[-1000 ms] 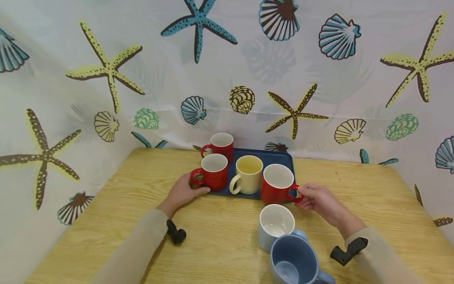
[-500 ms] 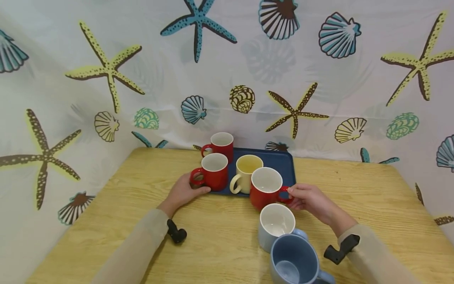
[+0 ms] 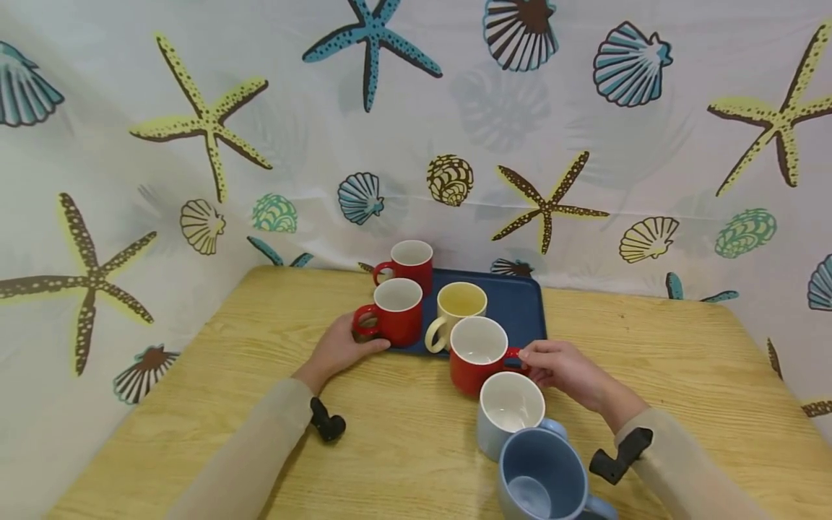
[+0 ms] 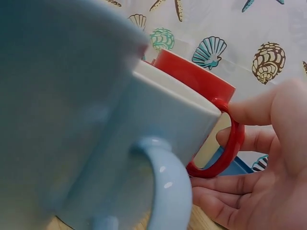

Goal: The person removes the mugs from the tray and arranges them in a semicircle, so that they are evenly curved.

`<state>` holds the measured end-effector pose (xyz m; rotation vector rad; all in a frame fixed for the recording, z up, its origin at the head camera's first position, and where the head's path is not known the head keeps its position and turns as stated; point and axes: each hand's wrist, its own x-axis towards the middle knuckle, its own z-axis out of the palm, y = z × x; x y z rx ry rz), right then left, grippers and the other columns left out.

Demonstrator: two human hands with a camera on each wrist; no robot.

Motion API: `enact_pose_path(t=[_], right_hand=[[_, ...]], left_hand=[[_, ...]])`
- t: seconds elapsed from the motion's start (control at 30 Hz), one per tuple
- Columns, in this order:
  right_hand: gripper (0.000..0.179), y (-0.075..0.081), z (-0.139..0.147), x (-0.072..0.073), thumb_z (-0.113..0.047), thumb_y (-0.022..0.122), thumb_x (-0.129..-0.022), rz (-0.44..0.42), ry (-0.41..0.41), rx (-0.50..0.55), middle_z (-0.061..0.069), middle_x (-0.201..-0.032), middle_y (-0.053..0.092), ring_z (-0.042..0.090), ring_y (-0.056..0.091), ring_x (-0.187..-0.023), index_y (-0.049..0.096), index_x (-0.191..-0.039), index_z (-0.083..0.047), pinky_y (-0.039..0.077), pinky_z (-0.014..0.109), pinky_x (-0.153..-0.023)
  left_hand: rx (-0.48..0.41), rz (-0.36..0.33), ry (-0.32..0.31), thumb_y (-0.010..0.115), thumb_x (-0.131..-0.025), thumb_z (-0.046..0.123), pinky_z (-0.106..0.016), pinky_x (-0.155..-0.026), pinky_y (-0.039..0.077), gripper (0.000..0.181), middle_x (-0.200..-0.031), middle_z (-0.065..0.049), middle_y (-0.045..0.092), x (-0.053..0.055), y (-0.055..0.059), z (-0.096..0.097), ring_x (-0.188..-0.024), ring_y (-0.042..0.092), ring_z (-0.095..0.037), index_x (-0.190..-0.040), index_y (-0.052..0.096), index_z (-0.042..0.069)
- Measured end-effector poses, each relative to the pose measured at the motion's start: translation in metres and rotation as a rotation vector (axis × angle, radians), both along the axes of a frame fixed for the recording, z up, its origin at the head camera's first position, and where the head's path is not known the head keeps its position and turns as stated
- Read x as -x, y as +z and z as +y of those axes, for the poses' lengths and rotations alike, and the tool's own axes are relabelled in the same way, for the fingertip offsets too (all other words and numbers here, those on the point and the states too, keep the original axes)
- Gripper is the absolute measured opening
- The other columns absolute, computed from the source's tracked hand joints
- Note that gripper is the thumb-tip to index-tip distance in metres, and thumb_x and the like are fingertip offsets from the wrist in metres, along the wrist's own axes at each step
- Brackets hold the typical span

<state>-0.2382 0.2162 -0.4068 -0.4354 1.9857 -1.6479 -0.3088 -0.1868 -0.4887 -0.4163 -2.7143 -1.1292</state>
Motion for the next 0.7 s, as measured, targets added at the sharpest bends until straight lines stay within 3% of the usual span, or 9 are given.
enact_pose_path(t=[0.3,0.7], right_hand=[[0.019,-0.0031,-0.0042,0.0,-0.024,0.048,-0.097,-0.009,0.041,-0.037,0.002,-0.083,0.058,0.019,0.053,-0.082,0.061,-0.094,-0.01,0.045,0.035,-0.075],[0.019,-0.0077,-0.0075,0.0016,-0.021,0.045,-0.098,-0.019,0.116,-0.005,0.002,-0.09,0.061,0.019,0.055,-0.088,0.062,-0.094,-0.013,0.046,0.038,-0.08]], left_hand=[[-0.018,-0.013,-0.01,0.071,-0.067,0.062,-0.037,-0.093,0.043,0.07,-0.115,0.007,0.062,-0.0024,0.0037,0.0019,-0.104,0.057,-0.012,-0.122,0.057,0.021],[-0.014,-0.005,-0.006,0.072,-0.067,0.062,-0.037,-0.092,0.044,0.07,-0.114,0.006,0.062,-0.0033,0.0043,0.0007,-0.104,0.057,-0.012,-0.122,0.057,0.021]])
